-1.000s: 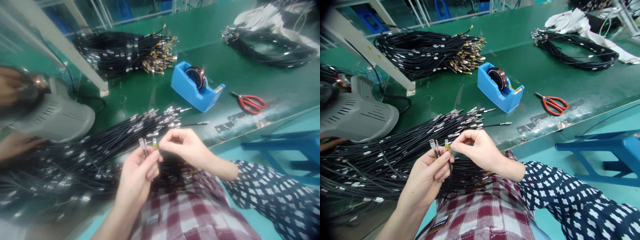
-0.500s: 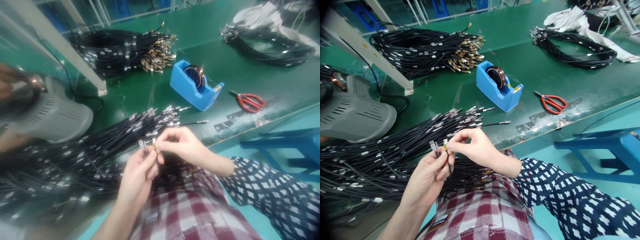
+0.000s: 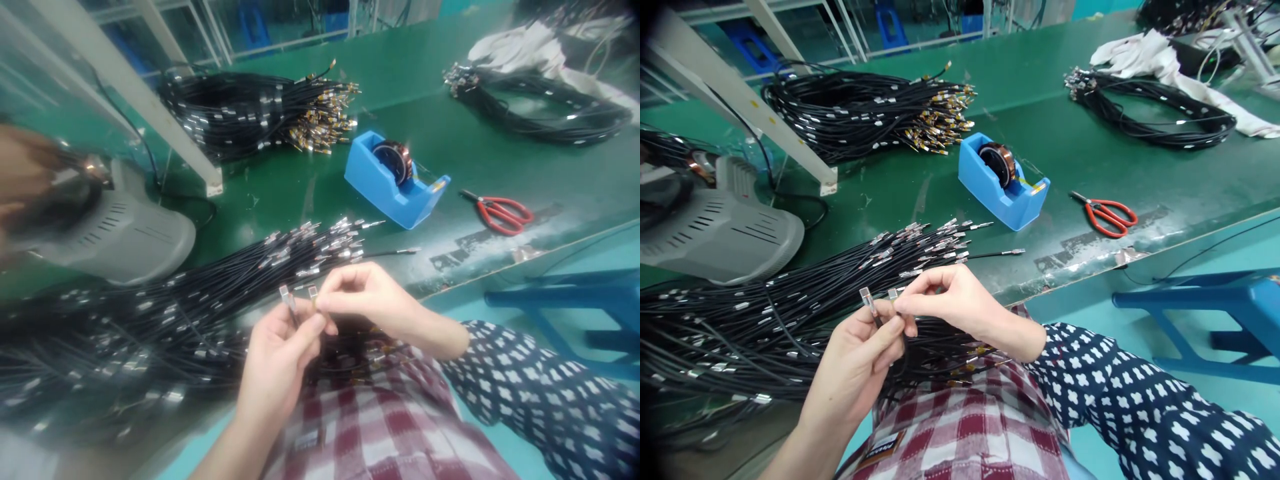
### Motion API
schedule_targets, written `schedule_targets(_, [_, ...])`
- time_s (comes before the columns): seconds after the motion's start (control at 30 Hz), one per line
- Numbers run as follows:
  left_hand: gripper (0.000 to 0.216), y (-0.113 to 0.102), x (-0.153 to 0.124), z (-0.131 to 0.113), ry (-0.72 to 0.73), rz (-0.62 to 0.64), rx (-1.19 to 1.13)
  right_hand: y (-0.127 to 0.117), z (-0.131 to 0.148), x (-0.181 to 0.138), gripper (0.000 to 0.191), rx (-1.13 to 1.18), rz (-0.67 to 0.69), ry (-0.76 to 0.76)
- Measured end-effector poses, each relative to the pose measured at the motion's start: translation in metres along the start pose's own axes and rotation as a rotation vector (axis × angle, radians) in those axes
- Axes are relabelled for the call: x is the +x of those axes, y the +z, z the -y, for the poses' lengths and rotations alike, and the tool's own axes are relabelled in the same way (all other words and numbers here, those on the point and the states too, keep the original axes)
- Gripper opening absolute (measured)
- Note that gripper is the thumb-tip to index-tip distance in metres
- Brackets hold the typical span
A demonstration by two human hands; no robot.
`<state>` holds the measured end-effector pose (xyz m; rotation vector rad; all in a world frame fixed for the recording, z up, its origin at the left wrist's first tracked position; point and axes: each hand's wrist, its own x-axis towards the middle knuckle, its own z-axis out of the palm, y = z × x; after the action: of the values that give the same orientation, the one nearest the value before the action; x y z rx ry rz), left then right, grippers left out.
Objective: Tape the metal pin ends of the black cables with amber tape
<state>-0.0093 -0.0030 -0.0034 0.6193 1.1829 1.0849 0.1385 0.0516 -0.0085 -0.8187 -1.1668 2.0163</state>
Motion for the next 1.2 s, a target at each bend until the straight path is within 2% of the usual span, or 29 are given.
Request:
schedule_targets(0.2, [0.02,-0.004,0.001,-0.002,-0.035,0.136,0.002,-0.009,-0.001,0.006,0.013,0.076,0.148,0.101])
schedule_targets(0.33, [0.025,-0.01,0.002,-0.003,-0.139,0.255,-0.048,-0.015,0.0,0.007,0.009,-0.016,0.149,0.021])
schedule_targets(0.43, [0.019,-0.01,0.002,-0.004,-0.164,0.29,-0.038,-0.027,0.005,0.005,0.013,-0.093,0.253,-0.005])
schedule_targets(0.5, [0.018,-0.009,0.002,-0.004,-0.144,0.28,-0.014,-0.036,0.009,0.002,0.024,-0.155,0.273,-0.016])
schedule_targets(0.53, [0.019,-0.009,0.002,-0.004,-0.132,0.269,-0.003,-0.039,0.011,0.002,0.029,-0.193,0.234,-0.031])
schedule_targets(0.63, [0.019,-0.007,0.003,-0.001,-0.107,0.217,0.02,-0.038,0.014,0.001,0.03,-0.301,-0.003,-0.061])
schedule_targets(0.7, [0.02,-0.006,0.004,0.001,-0.096,0.204,0.028,-0.029,0.012,0.001,0.027,-0.344,-0.078,-0.042])
schedule_targets(0.83, [0.023,-0.007,0.005,0.003,-0.08,0.192,0.078,-0.014,0.008,0.003,0.026,-0.266,-0.018,-0.053])
schedule_targets(1.0, [0.015,-0.015,0.002,0.0,0.115,-0.002,0.21,-0.019,0.018,0.006,0.023,-0.387,0.071,-0.081])
schedule_targets(1.07, [0.016,-0.016,0.003,-0.001,0.079,-0.011,0.201,-0.021,0.021,0.006,0.024,-0.416,0.117,-0.084])
schedule_targets(1.2, [0.024,-0.012,0.005,0.002,-0.078,0.086,0.185,-0.016,0.018,0.003,0.024,-0.418,0.132,-0.093])
